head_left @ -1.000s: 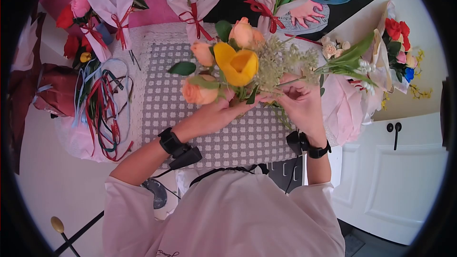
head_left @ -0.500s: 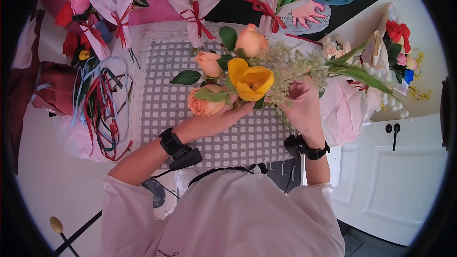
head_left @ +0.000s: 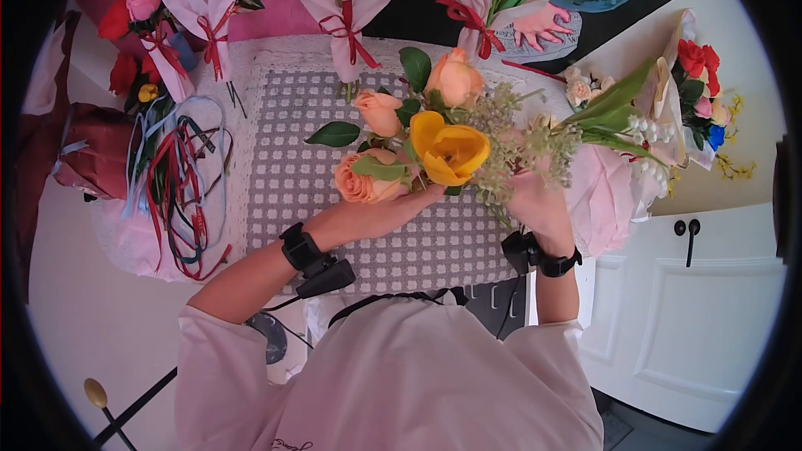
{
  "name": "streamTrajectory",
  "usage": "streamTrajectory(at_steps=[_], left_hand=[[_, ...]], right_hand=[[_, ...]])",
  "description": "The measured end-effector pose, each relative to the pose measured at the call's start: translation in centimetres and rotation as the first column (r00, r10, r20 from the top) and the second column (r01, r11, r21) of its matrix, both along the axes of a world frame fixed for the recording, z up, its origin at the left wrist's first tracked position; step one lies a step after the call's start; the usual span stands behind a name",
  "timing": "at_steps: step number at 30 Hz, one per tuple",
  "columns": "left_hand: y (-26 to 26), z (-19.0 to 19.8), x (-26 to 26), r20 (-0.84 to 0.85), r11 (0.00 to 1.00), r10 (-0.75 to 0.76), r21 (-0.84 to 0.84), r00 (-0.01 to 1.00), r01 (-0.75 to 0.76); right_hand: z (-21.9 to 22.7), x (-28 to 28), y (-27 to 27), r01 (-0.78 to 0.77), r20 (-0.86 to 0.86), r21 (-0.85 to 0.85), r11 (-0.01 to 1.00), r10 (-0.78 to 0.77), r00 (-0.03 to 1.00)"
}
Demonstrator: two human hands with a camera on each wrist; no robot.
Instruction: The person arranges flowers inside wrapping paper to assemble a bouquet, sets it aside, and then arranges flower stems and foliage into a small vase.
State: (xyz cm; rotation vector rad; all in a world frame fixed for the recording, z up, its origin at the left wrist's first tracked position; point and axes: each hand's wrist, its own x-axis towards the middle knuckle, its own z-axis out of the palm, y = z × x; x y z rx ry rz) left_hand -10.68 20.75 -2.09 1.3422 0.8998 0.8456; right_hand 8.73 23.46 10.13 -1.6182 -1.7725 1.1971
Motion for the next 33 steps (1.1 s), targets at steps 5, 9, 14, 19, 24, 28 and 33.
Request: streamTrajectory(at_steps=[5, 9, 14, 19, 24, 28, 33], left_hand=[[0.0, 0.1, 0.0, -0.021, 0.997, 0.023, 0.069, 1.0, -0.021], [0.0, 0.8, -0.3, -0.15, 1.0, 0.008, 0.021, 0.989, -0.005], [0.0, 1.1, -0.3, -0.164, 1.0, -0.007, 0.016, 0.986, 0.01], [0.2, 0.9, -0.3, -0.216, 1.0, -0.002, 0.026, 0.976, 0.008], [0.3, 1.0, -0.1, -0.113, 0.998, 0.017, 0.055, 0.993, -0.011], [0.2, 0.7, -0.2, -0.139, 0.999, 0.024, 0.05, 0.99, -0.017], [0.2, 1.7, -0.3, -0.162, 1.0, -0.022, -0.001, 0.987, 0.022]], right_hand=[[-2.7, 1.7, 1.4, -0.217, 0.267, 0.054, 0.975, 0.196, 0.944], [-5.2, 2.6, 1.8, -0.281, 0.23, 0.313, 0.908, 0.214, 0.949], [-2.2, 1.3, 1.3, -0.281, 0.215, 0.16, 0.946, 0.245, 0.946], [-3.1, 1.4, 0.6, -0.166, 0.347, 0.013, 0.986, 0.151, 0.925], [-4.8, 2.8, 0.8, -0.261, 0.034, 0.279, 0.924, 0.263, 0.964], [-3.2, 2.5, 0.3, -0.147, -0.171, 0.313, 0.938, 0.208, 0.963], [-1.8, 3.0, 1.2, -0.173, -0.289, 0.531, 0.829, 0.37, 0.883]])
